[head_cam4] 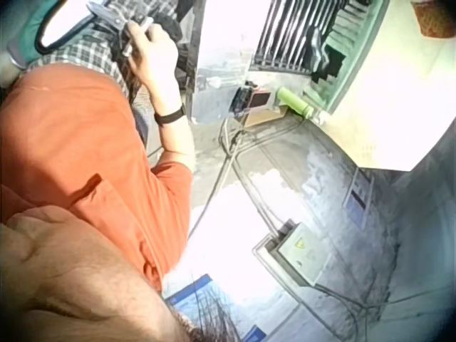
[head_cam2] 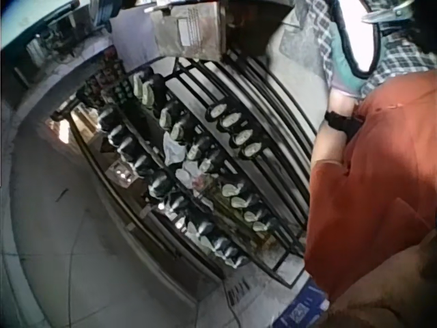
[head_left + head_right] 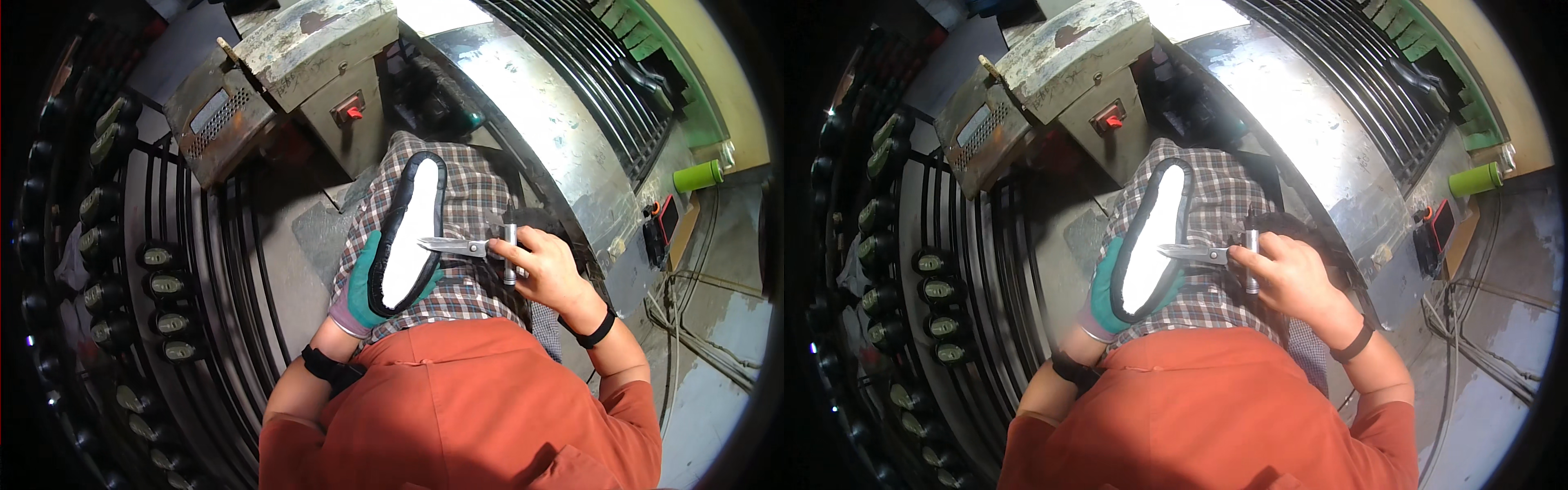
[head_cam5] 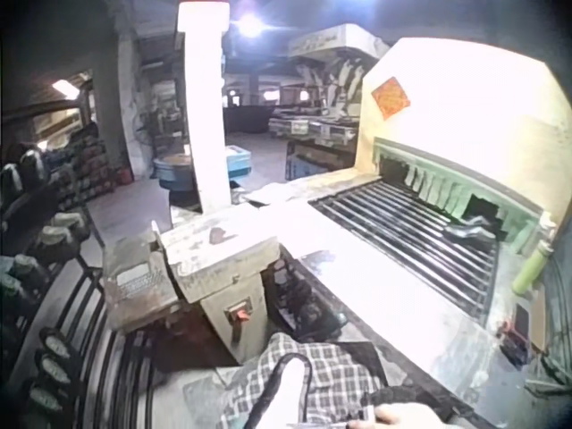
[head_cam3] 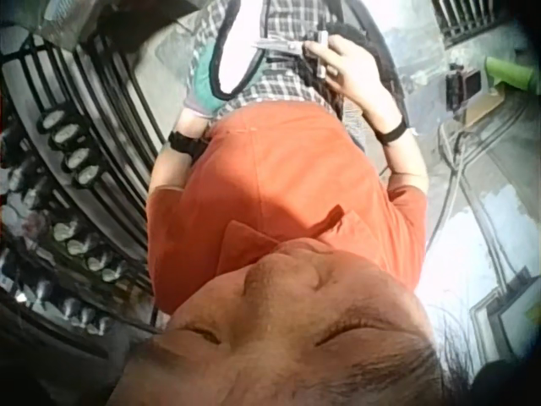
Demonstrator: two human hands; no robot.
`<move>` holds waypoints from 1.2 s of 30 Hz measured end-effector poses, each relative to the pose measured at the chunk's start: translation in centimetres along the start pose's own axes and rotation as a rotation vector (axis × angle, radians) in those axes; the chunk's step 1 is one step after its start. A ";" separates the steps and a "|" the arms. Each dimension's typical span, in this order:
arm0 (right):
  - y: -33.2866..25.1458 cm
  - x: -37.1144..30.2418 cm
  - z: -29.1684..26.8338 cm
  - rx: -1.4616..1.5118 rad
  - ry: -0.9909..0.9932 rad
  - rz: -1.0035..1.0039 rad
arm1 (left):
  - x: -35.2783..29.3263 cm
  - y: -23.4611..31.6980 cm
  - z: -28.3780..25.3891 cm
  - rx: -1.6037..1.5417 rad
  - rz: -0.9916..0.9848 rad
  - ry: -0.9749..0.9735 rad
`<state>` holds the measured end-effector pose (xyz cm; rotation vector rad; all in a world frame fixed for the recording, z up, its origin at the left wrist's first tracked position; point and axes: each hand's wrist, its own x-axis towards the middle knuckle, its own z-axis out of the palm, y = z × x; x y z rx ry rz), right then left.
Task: The recorder is marking and trimming shoe components using a pen and scissors in an industrial setting.
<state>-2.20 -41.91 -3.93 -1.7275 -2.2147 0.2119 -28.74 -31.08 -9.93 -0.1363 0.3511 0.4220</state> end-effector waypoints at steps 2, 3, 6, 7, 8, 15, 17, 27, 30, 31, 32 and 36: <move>0.2 0.4 -0.4 -0.028 -0.016 -0.035 | 0.1 0.3 -0.3 -0.020 -0.066 0.000; 0.1 0.8 -0.6 -0.026 -0.018 -0.037 | 0.1 0.3 -0.4 -0.023 -0.063 0.002; 0.0 1.7 -1.1 -0.043 0.020 -0.112 | 0.2 0.5 -0.5 0.068 -0.062 -0.026; 0.1 1.9 -1.2 -0.068 0.013 -0.134 | 0.2 0.5 -0.7 0.065 -0.060 -0.025; 0.2 2.1 -1.2 -0.093 0.006 -0.155 | 0.3 0.4 -1.0 0.074 -0.048 -0.007; 1.1 1.8 1.2 0.403 -0.203 0.137 | 0.0 0.8 -0.8 0.126 -0.056 0.022; 1.9 0.1 5.0 0.917 -0.150 0.281 | -0.4 0.4 -0.4 0.455 0.078 -0.058; -2.1 1.5 -0.7 -0.104 -0.067 -0.165 | 0.3 0.5 -1.8 0.132 0.021 -0.086; -2.6 2.2 -1.8 -0.155 -0.086 -0.219 | 0.8 0.4 -2.2 0.202 0.037 -0.059; -2.7 2.3 -1.9 -0.178 -0.112 -0.248 | 0.9 0.3 -2.3 0.268 0.052 -0.023; -2.5 2.4 -1.6 -0.175 -0.113 -0.250 | 0.8 0.4 -2.3 0.267 0.055 -0.020; -1.7 1.8 1.5 0.143 -0.161 -0.059 | 0.4 0.5 -1.6 0.785 0.225 -0.070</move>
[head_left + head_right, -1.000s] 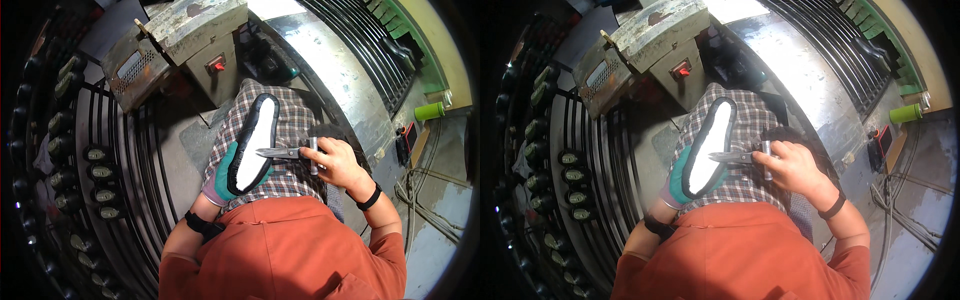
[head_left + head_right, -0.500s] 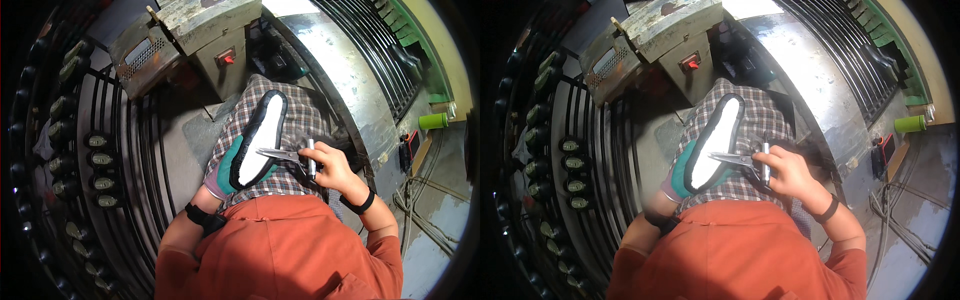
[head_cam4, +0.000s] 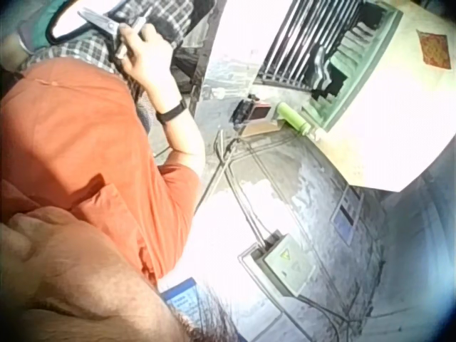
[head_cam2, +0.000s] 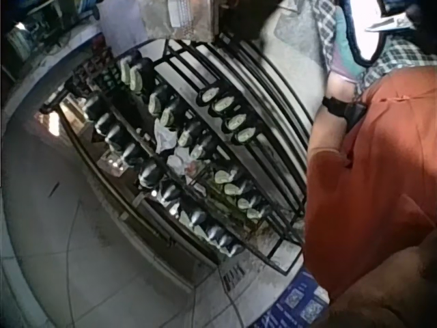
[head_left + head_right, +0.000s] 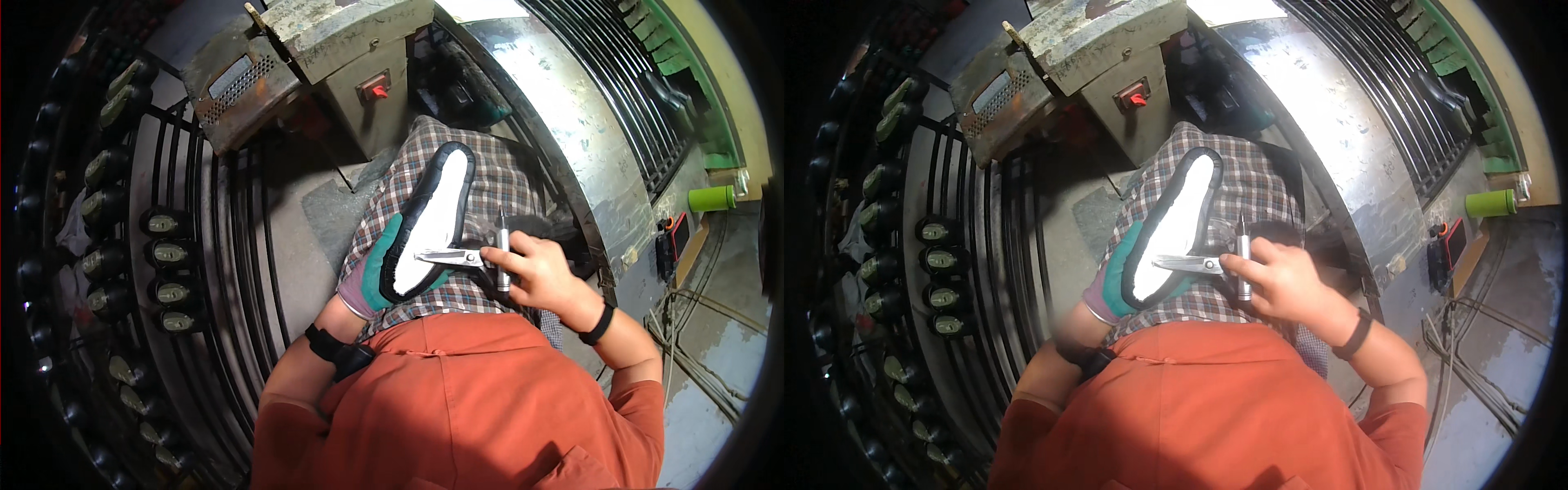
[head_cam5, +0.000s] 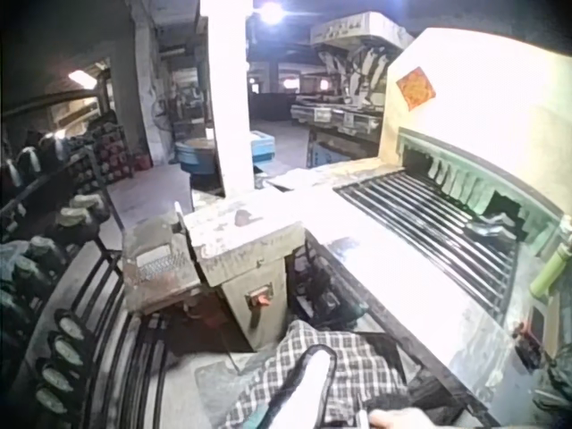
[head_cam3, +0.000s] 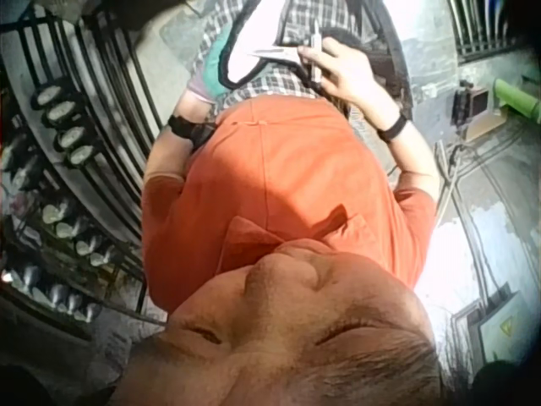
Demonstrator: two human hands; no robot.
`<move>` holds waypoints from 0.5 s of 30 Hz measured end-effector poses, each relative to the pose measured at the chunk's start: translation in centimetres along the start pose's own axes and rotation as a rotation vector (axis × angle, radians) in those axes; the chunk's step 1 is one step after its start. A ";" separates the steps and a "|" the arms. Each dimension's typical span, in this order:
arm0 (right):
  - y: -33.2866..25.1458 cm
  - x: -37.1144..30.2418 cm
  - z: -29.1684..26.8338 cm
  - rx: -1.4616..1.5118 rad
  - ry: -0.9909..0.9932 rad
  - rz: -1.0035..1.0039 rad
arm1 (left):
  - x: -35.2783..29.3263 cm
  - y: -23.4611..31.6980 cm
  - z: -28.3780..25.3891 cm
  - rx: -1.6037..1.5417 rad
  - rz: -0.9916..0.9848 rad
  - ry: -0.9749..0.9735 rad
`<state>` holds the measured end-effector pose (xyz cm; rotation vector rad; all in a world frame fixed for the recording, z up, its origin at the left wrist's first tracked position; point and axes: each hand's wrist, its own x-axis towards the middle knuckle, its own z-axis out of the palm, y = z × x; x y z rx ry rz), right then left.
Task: The recorder is marking and trimming shoe components using a pen and scissors in an industrial setting.
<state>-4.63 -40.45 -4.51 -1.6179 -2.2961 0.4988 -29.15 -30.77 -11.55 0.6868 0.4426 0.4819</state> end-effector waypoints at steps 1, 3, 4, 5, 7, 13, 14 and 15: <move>0.5 -0.4 1.6 0.140 -0.009 0.084 | 0.0 0.1 0.3 0.089 0.079 -0.027; 0.8 -0.1 5.5 0.703 0.160 0.174 | -0.1 -0.5 0.2 0.305 0.092 -0.033; 0.1 -0.1 6.2 1.007 0.247 0.363 | 0.0 -0.6 -0.3 -0.144 -0.054 -0.044; -0.4 -0.1 6.5 1.308 0.332 0.558 | 0.1 -0.8 -0.8 -0.594 -0.199 -0.058; 0.5 0.4 5.7 1.322 0.541 0.635 | -0.9 1.6 0.6 -0.345 -0.215 0.101; 4.2 0.6 3.1 1.570 0.670 0.638 | -0.8 9.3 2.1 1.179 -0.042 -0.062; 4.6 0.4 4.0 1.616 0.657 0.660 | 0.0 8.9 1.1 1.451 0.107 -0.096; 4.4 0.4 4.8 1.662 0.639 0.685 | 0.9 7.8 -0.7 1.716 0.264 -0.128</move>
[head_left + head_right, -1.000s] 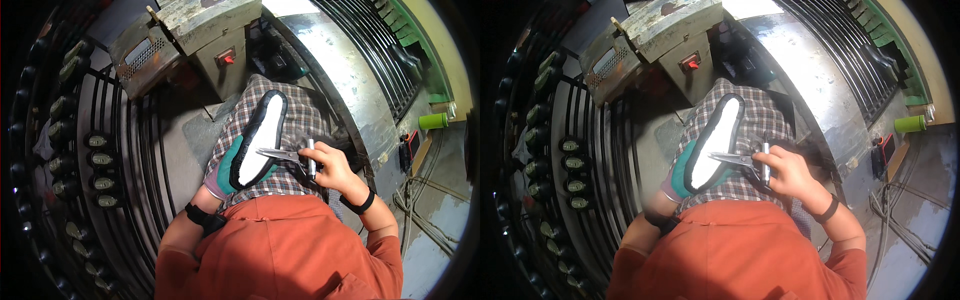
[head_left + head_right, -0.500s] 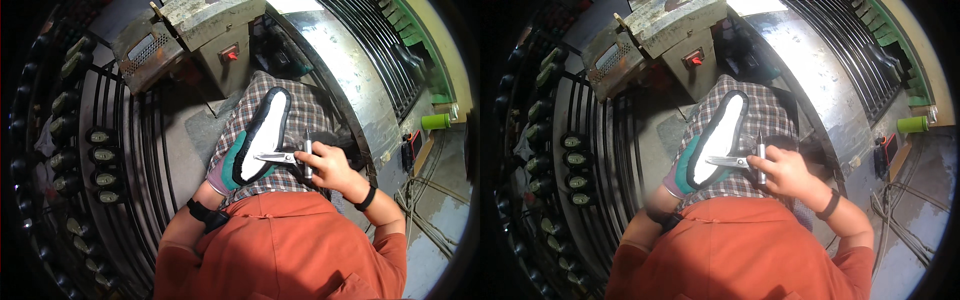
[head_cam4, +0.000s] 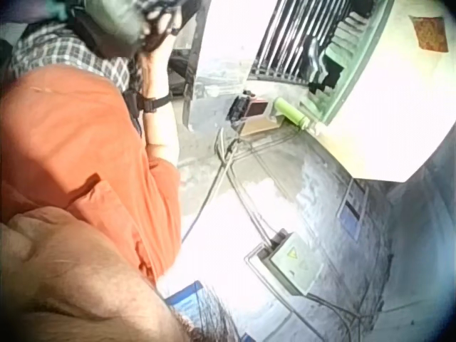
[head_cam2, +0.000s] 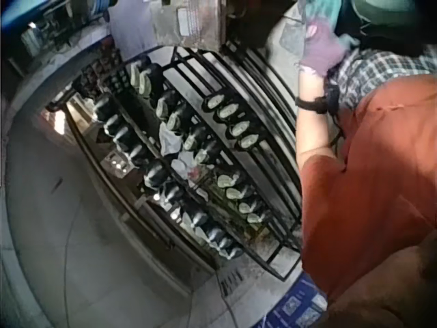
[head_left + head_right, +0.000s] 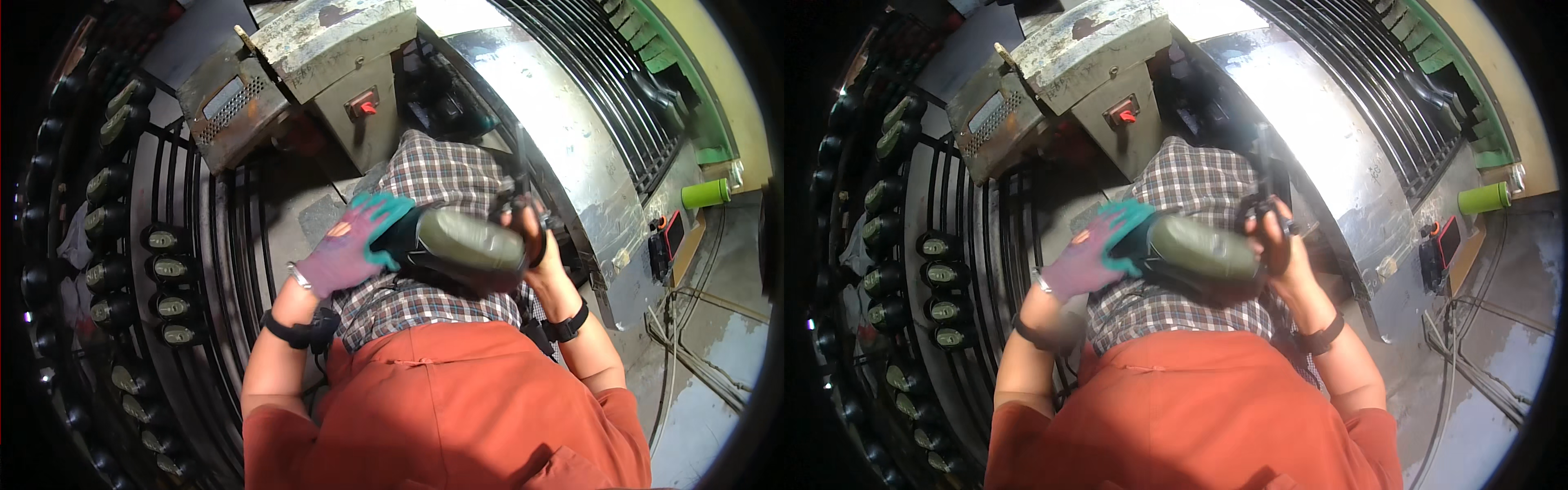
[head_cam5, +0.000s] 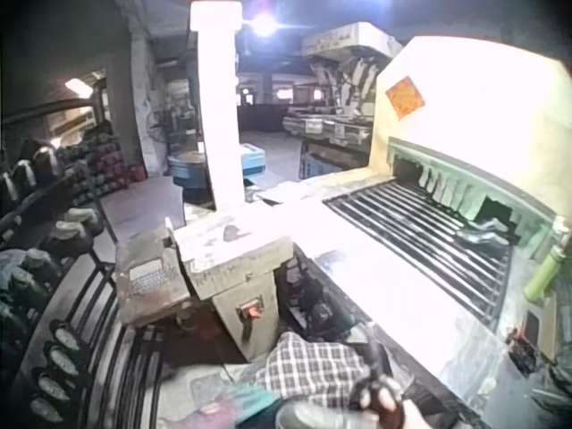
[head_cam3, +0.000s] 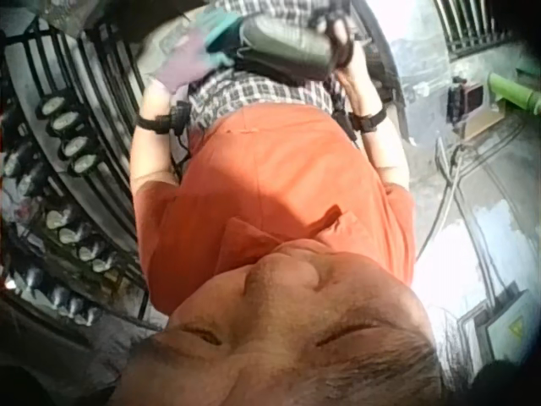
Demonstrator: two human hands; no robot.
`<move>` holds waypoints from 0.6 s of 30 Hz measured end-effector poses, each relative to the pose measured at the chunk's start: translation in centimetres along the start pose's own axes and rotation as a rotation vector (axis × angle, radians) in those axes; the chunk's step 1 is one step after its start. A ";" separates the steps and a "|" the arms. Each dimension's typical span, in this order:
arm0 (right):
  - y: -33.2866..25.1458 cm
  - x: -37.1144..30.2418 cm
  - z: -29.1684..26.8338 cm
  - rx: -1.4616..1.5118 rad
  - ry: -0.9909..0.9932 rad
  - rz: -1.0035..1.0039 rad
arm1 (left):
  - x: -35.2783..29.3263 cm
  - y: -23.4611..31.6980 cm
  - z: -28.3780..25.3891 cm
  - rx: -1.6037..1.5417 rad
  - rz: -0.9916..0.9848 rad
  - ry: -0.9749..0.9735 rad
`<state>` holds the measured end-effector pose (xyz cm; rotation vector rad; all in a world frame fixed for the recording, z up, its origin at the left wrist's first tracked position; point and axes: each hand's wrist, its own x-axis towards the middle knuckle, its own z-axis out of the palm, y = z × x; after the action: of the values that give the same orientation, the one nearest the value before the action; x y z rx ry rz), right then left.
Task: The recorder is marking and trimming shoe components using a pen and scissors in an industrial setting.
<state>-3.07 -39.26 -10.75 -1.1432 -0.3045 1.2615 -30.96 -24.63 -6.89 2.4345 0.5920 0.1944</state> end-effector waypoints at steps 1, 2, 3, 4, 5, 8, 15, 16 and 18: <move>0.1 -1.3 1.5 0.109 -0.059 0.115 | 0.4 -1.0 1.4 0.114 -0.005 0.012; 2.3 -1.2 -0.8 0.134 -0.206 0.190 | 1.1 -1.0 2.8 0.232 0.000 0.022; 2.3 -2.1 0.8 0.025 -0.112 0.145 | 0.8 -0.8 4.7 0.175 -0.112 0.031; 1.7 -2.7 3.0 -0.088 -0.020 0.096 | 0.8 -0.2 5.7 0.140 -0.124 0.146; 0.7 -2.8 4.1 0.142 0.072 0.157 | 0.3 -0.5 6.3 0.028 -0.192 0.214; 1.1 -1.6 2.6 0.112 -0.159 0.093 | -1.1 1.3 6.6 -0.767 -0.411 0.443; 0.5 -3.6 9.0 -0.130 -0.231 0.092 | -1.0 6.8 6.8 -1.696 -0.695 0.544; 0.4 -4.0 10.2 -0.188 -0.271 0.115 | -1.2 5.2 8.9 -1.819 -0.646 0.637; 1.7 -3.3 10.3 -0.249 -0.357 0.061 | -1.1 4.3 10.3 -1.698 -0.661 0.772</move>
<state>-12.75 -37.10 -6.09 -1.1384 -0.7138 1.5121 -27.52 -33.74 -12.53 0.4280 0.9261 0.8980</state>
